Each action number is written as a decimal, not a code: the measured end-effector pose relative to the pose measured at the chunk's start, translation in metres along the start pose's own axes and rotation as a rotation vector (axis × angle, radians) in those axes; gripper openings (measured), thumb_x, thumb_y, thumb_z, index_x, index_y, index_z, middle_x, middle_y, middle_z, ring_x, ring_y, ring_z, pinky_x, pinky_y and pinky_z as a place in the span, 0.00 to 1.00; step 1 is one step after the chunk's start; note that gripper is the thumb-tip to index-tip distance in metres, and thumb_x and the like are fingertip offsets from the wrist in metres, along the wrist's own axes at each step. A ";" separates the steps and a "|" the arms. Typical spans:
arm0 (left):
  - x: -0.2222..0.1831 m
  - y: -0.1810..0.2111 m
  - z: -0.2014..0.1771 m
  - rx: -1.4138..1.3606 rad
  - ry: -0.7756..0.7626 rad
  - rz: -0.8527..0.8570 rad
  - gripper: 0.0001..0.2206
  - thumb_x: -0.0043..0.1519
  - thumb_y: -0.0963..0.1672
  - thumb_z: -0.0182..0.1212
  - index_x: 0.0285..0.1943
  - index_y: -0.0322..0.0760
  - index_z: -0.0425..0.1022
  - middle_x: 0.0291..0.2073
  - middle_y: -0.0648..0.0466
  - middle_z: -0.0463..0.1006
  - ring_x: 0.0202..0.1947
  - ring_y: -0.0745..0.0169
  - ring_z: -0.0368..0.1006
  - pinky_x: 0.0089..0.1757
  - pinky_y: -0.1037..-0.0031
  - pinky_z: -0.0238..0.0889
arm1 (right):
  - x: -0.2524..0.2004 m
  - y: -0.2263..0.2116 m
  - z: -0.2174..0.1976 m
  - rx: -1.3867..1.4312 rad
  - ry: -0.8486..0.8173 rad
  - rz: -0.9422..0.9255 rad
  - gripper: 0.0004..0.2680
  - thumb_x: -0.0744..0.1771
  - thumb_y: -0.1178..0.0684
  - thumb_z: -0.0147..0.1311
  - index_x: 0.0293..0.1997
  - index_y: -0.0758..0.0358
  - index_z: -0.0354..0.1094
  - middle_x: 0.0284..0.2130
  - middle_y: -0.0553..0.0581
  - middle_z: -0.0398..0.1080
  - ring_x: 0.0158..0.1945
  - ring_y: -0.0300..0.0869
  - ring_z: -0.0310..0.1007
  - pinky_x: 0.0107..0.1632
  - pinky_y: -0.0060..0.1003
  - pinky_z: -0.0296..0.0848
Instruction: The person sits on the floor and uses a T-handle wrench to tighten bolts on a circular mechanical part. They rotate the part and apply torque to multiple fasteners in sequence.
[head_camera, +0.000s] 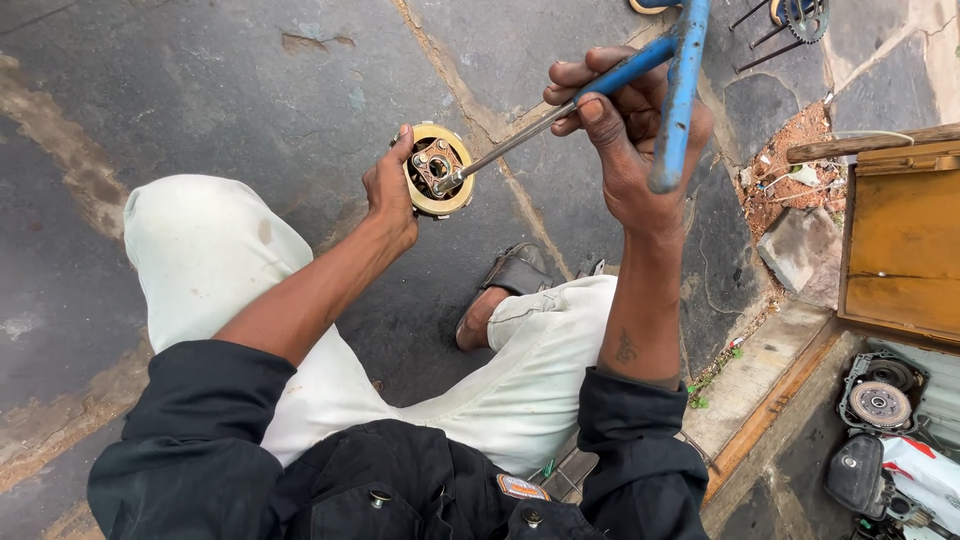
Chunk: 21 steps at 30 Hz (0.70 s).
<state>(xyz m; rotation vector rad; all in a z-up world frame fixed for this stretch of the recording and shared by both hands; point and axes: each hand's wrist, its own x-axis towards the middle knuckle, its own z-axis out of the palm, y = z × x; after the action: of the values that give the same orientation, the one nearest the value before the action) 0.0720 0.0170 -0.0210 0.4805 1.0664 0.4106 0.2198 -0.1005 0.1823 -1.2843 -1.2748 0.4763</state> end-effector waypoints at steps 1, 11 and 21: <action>0.000 0.000 0.000 0.000 0.000 -0.001 0.23 0.60 0.55 0.57 0.51 0.35 0.77 0.48 0.49 0.80 0.52 0.62 0.77 0.58 0.66 0.61 | 0.000 0.001 0.000 0.000 0.000 0.001 0.12 0.74 0.59 0.57 0.63 0.71 0.64 0.49 0.68 0.76 0.51 0.49 0.81 0.48 0.38 0.87; -0.002 -0.002 0.000 0.024 -0.011 0.009 0.20 0.61 0.54 0.55 0.48 0.36 0.76 0.43 0.49 0.81 0.45 0.62 0.81 0.53 0.69 0.72 | 0.003 0.003 0.002 -0.042 0.054 -0.032 0.10 0.73 0.61 0.60 0.60 0.70 0.67 0.45 0.67 0.77 0.48 0.48 0.82 0.45 0.36 0.86; -0.004 0.001 0.002 0.023 -0.021 0.017 0.20 0.62 0.54 0.55 0.47 0.36 0.77 0.41 0.51 0.81 0.43 0.65 0.81 0.49 0.73 0.73 | -0.001 0.006 -0.006 0.002 0.064 -0.005 0.09 0.72 0.61 0.59 0.59 0.70 0.68 0.44 0.67 0.78 0.47 0.48 0.82 0.44 0.37 0.87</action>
<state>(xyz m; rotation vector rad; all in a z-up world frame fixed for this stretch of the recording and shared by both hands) 0.0717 0.0151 -0.0168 0.5132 1.0484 0.4077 0.2270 -0.1018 0.1778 -1.2846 -1.2232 0.4301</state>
